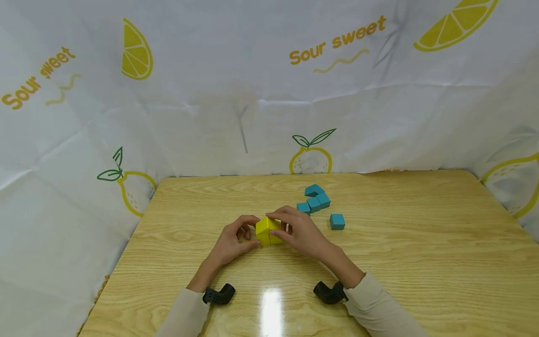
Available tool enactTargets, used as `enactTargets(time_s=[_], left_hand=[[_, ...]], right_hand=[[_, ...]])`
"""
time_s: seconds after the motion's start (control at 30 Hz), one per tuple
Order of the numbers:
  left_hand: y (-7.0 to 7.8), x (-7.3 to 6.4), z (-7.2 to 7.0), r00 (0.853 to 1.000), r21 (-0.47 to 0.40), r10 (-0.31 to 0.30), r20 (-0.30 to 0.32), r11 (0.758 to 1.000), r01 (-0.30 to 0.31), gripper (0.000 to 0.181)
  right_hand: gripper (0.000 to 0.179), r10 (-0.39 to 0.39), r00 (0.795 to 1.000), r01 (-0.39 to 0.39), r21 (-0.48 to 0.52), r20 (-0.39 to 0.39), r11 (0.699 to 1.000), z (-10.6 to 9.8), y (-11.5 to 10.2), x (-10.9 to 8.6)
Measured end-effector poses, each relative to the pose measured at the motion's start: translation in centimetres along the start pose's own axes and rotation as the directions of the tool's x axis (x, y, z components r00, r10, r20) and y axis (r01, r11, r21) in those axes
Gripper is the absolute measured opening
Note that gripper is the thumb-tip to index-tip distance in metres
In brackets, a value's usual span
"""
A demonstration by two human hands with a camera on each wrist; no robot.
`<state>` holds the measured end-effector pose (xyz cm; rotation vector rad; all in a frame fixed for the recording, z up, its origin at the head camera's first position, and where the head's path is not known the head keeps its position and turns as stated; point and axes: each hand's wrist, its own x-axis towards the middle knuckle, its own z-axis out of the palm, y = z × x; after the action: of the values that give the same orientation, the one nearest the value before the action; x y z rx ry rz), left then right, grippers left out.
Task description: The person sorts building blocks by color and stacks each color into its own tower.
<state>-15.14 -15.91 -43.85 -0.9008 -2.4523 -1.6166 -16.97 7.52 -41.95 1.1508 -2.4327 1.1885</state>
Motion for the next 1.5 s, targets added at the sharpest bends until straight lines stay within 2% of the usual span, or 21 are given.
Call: enactTargets(time_s=[1.5], left_hand=[[0.10, -0.03, -0.04, 1.000, 0.004, 0.013, 0.001, 1.000, -0.013, 0.047]], right_hand=[[0.037, 0.015, 1.000, -0.015, 0.009, 0.011, 1.000, -0.16, -0.02, -0.01]])
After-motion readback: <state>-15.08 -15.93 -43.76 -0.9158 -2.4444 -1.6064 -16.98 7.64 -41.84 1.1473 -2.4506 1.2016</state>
